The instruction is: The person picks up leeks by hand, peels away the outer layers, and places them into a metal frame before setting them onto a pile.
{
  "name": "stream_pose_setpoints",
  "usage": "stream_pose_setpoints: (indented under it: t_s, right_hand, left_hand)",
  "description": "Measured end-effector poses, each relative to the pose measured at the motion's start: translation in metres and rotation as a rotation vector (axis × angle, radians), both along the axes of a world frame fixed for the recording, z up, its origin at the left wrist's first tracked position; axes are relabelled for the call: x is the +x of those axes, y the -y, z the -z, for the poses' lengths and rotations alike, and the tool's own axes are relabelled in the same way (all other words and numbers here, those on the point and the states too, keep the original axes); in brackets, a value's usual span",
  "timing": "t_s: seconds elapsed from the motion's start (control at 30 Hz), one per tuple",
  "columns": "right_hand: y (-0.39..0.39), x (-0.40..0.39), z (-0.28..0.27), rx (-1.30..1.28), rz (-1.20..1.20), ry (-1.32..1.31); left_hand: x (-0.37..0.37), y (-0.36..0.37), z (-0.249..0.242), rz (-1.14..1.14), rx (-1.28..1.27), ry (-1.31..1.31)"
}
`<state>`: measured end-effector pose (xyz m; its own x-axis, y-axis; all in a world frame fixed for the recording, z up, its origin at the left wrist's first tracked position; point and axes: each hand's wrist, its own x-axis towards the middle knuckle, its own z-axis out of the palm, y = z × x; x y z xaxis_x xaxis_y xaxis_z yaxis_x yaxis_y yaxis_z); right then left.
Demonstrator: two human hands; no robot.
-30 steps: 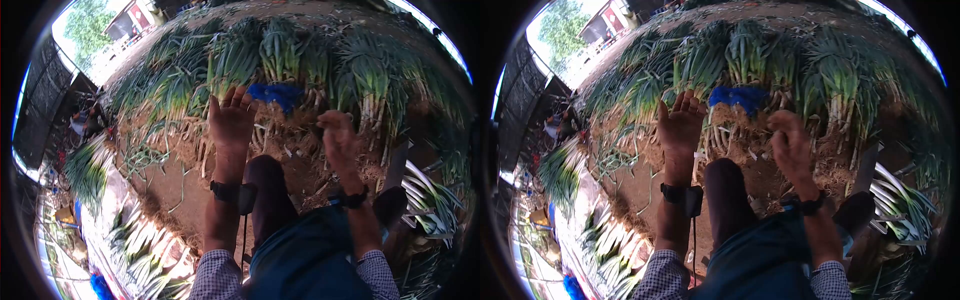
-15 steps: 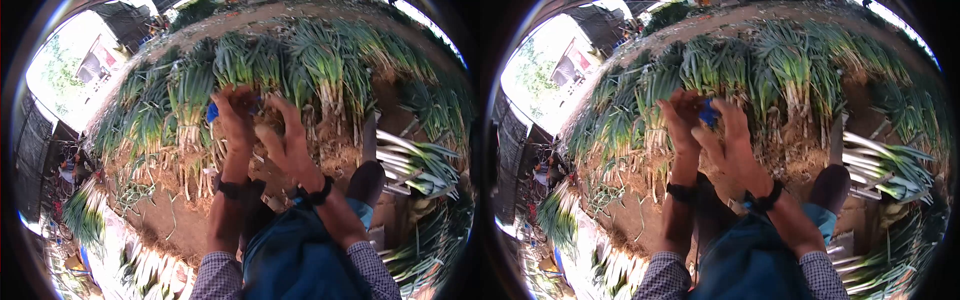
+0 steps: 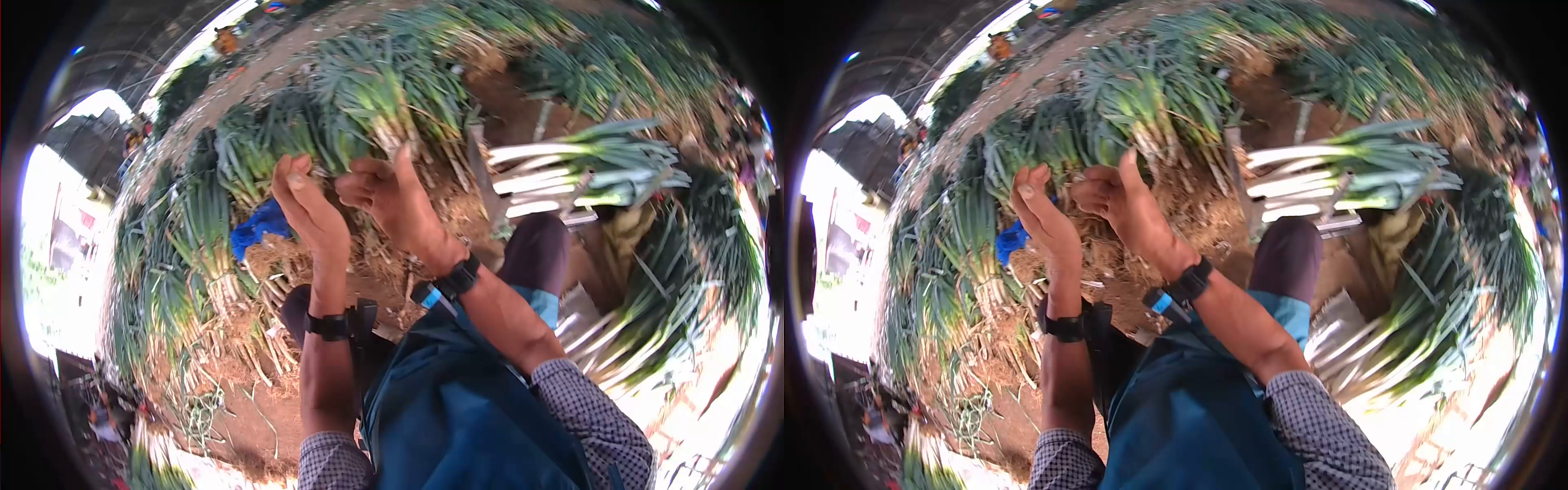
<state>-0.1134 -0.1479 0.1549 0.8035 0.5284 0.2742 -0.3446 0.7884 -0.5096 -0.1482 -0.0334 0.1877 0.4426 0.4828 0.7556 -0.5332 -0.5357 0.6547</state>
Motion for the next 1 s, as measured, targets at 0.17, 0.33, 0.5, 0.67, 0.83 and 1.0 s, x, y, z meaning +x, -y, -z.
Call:
stream_pose_setpoints:
  t_s: [0.17, 0.33, 0.5, 0.67, 0.83, 1.0]
  right_hand:
    - [0.056, 0.033, 0.001, -0.163, 0.090, 0.004]
    - [0.085, 0.075, 0.002, -0.278, 0.133, -0.039]
    - [0.105, 0.119, 0.009, -0.453, 0.176, -0.013]
    - [0.113, 0.144, 0.075, -0.621, 0.388, 0.011]
    - [0.110, 0.149, 0.084, -0.980, 0.592, 0.131]
    - [0.104, 0.163, 0.126, -1.219, 0.729, 0.366]
  left_hand:
    - [0.018, 0.026, 0.031, 0.113, 0.066, -0.158]
    - [0.044, 0.025, 0.050, 0.253, 0.288, -0.282]
    - [0.087, 0.023, 0.076, 0.343, 0.485, -0.453]
    - [0.109, 0.020, 0.125, 0.359, 0.384, -0.587]
    - [0.131, 0.026, 0.121, 0.394, 0.322, -0.717]
    - [0.150, 0.044, 0.119, 0.652, -0.374, -0.760]
